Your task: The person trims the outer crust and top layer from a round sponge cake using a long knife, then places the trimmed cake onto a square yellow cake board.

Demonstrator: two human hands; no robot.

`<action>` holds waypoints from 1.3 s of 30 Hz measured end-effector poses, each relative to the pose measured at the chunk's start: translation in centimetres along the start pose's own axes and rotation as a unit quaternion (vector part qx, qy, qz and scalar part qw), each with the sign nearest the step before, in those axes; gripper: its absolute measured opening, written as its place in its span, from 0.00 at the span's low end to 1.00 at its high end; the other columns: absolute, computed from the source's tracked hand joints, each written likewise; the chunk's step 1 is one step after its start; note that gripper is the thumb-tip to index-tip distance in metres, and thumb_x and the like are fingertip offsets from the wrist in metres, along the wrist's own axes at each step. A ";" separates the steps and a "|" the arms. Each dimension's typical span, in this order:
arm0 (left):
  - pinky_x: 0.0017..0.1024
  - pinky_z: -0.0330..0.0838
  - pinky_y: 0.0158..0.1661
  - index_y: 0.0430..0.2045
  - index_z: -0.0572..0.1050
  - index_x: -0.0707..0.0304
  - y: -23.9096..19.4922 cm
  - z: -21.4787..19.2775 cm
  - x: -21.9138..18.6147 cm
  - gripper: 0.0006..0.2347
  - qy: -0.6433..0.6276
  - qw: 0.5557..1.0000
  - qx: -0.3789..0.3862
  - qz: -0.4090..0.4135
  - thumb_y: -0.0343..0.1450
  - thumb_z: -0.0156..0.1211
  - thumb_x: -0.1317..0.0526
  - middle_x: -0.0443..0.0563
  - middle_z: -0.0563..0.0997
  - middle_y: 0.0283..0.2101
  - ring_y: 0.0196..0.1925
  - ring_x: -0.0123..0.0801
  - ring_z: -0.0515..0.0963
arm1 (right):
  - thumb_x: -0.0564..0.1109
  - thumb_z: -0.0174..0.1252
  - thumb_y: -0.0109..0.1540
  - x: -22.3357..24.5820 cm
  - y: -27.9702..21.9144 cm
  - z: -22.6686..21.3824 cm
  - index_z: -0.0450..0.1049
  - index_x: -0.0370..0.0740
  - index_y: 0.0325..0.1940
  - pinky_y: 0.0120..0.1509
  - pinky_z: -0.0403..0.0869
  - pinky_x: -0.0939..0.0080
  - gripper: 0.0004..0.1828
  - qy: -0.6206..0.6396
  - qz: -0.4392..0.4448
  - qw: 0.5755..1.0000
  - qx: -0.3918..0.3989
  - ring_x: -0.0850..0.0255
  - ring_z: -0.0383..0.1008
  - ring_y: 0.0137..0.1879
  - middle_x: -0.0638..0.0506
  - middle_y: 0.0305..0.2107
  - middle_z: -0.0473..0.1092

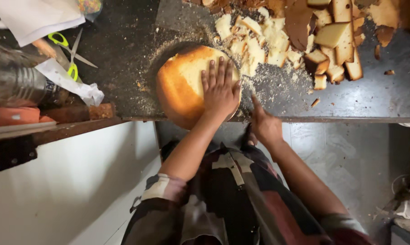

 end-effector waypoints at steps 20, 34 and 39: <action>0.54 0.26 0.73 0.75 0.48 0.61 1.2 0.2 -0.3 0.30 0.030 0.998 0.053 -0.022 0.78 0.35 0.46 0.56 0.44 0.79 0.80 0.51 0.38 | 0.50 0.54 0.66 -5.0 -5.2 -1.2 0.58 0.54 0.76 0.33 0.76 0.40 0.33 0.022 -0.006 0.995 0.098 0.40 0.78 0.29 0.38 0.27 0.77; 0.55 0.28 0.74 0.74 0.53 0.67 2.0 2.7 -0.9 0.30 0.057 0.992 -0.047 -0.104 0.76 0.42 0.50 0.57 0.49 0.79 0.81 0.51 0.42 | 0.44 0.55 0.66 -5.6 0.4 -4.9 0.62 0.50 0.75 0.29 0.75 0.46 0.31 0.038 -0.190 0.981 -0.024 0.44 0.76 0.26 0.41 0.30 0.77; 0.55 0.29 0.74 0.73 0.55 0.64 1.7 2.6 -1.2 0.29 0.045 0.992 -0.054 -0.108 0.77 0.43 0.49 0.56 0.51 0.78 0.80 0.50 0.44 | 0.46 0.57 0.67 -5.5 4.4 -4.7 0.65 0.51 0.74 0.30 0.75 0.45 0.29 0.050 -0.198 0.979 0.017 0.43 0.75 0.25 0.39 0.23 0.74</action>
Point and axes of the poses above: each hand's wrist, its own y-axis towards the middle knuckle, its own z-axis out of the palm, x = y × z, the point moved 2 cm from there along y, towards the middle knuckle
